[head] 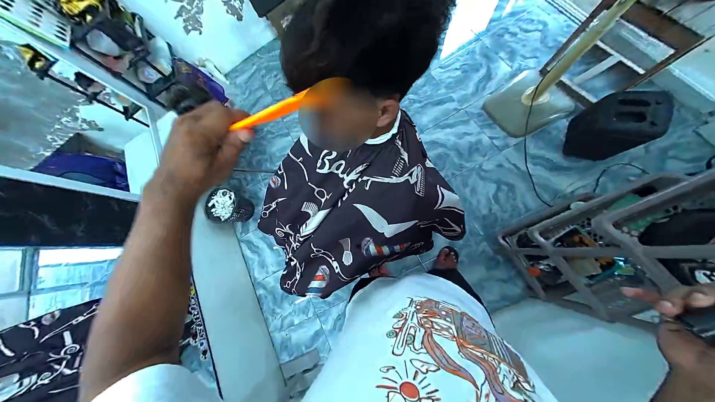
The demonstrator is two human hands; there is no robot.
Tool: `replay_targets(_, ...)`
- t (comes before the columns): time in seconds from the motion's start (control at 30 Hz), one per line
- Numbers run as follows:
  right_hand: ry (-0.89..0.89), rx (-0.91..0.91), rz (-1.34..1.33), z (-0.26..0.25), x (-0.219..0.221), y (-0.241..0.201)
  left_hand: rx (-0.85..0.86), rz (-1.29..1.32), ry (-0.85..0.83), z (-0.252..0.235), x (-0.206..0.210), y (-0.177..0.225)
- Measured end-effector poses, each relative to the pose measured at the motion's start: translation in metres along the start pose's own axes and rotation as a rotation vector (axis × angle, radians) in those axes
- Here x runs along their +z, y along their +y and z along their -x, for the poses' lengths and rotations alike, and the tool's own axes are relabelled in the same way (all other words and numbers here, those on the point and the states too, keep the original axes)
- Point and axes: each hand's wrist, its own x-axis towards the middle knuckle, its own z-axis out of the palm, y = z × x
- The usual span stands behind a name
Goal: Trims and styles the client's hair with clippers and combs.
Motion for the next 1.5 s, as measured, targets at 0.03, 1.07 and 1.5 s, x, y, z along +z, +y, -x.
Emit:
replay_targets(0.03,0.003,-0.003,0.037,0.003,0.011,0.0,-0.013,-0.009,0.017,0.001,0.014,0.009)
replay_targets(1.07,-0.284,0.027,0.276,-0.048,0.185,0.017,-0.122,-0.038,0.172,-0.091,0.005,0.04)
replay_targets(1.5,-0.425,-0.215,-0.096,-0.073,0.403,0.093,-0.148,-0.015,-0.185,-0.146,0.031,0.036)
